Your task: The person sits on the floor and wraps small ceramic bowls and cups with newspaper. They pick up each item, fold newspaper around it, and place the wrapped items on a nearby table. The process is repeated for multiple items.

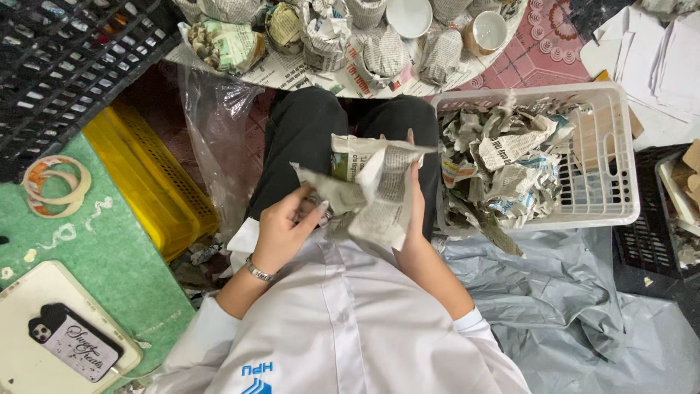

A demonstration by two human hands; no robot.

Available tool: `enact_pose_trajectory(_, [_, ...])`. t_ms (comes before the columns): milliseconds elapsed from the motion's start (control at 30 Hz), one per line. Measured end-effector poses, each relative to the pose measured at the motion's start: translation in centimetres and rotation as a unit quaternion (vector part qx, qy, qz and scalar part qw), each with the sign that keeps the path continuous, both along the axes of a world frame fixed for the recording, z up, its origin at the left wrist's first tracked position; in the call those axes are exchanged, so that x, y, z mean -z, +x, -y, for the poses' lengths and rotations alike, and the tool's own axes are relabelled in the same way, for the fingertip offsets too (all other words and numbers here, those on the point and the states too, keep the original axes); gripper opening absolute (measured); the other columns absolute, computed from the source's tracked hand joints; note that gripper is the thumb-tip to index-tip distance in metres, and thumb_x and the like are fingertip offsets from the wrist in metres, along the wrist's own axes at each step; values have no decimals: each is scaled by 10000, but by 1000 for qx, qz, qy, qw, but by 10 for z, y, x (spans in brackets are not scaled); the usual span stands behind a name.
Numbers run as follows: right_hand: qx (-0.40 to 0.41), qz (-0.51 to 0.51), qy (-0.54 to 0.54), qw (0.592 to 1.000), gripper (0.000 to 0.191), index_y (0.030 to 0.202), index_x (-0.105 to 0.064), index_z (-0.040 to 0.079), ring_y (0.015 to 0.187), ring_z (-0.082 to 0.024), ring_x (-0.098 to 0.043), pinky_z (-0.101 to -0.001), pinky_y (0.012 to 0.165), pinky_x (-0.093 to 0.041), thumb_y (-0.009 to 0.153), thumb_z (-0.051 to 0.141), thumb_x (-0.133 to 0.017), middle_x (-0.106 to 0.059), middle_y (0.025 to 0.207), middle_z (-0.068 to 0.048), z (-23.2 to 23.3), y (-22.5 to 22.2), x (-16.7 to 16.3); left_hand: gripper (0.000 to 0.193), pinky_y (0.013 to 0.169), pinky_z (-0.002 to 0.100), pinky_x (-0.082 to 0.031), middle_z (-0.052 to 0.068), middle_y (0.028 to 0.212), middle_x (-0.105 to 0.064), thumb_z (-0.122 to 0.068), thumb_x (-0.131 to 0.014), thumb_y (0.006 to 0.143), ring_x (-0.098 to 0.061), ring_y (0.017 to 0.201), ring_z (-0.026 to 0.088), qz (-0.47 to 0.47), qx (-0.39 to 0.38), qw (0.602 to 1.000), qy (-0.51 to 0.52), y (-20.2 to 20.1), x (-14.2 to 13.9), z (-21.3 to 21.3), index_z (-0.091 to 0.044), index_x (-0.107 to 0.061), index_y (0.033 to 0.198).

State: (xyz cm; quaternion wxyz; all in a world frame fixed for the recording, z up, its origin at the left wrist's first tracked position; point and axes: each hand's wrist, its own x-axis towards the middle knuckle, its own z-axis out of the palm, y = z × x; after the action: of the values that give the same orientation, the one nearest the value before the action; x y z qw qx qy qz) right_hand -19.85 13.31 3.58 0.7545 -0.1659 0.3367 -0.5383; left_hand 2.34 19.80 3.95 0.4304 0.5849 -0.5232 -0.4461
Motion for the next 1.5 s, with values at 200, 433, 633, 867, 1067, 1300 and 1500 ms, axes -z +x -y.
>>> enact_pose_trajectory(200, [-27,6,-29,999,676,1662,-207,205,1416,-282,-477,-441,1178,-403,1078,479,-406,-444,1567,-112,17,25,5,664,735,279,-569,114,979,-761,-225,-772,874,-710,837,140,5,-69,997,23,15,-6,-18,25,-531,1440])
enact_pose_trajectory(433, [-127,-39,-73,988,714,1664,-164,91,1499,-278,-388,-445,1229,-325,1099,471,-377,-339,1667,-155,1,34,7,798,1070,536,-382,205,1360,-581,-362,-917,667,-515,1292,399,318,-30,942,-107,22,-9,1,33,-608,1287])
enact_pose_trajectory(633, [-110,-39,-113,987,711,1672,-121,85,1496,-285,-376,-420,1245,-297,1111,448,-365,-293,1694,-172,1,29,22,571,1147,573,-332,223,1487,-458,-341,-887,695,-424,1399,459,357,6,916,-183,18,-18,16,-69,-685,1154])
enact_pose_trajectory(867, [-180,-24,-67,981,705,1679,-202,-44,1441,-304,-446,-447,1213,-367,1178,392,-437,-328,1643,-246,-13,20,73,333,1123,551,-339,261,1488,-489,-276,-823,838,-447,1379,462,301,2,922,-243,5,-16,19,-78,-703,1078])
enact_pose_trajectory(1067, [-153,-9,-107,982,753,1678,-102,95,1477,-278,-447,-404,1223,-367,1101,470,-407,-286,1700,-153,-6,23,53,143,1001,393,-566,146,1338,-668,-114,-761,951,-703,1134,278,159,-89,969,-169,17,3,12,-95,-682,1069])
enact_pose_trajectory(1300, [-122,-42,-96,987,779,1681,-43,120,1479,-296,-418,-433,1223,-363,1093,496,-387,-264,1696,-170,0,20,26,631,988,414,-536,140,1286,-639,-264,-916,780,-661,1158,322,160,-30,976,-146,23,-6,15,-58,-605,1289])
enact_pose_trajectory(1500, [-180,-78,-161,967,733,1696,-39,110,1575,-270,-313,-409,1290,-286,1136,481,-331,-184,1768,-108,-15,26,29,779,1093,412,-471,205,1534,-456,-155,-869,719,-520,1360,351,84,40,986,-138,9,-10,18,-40,-501,1397])
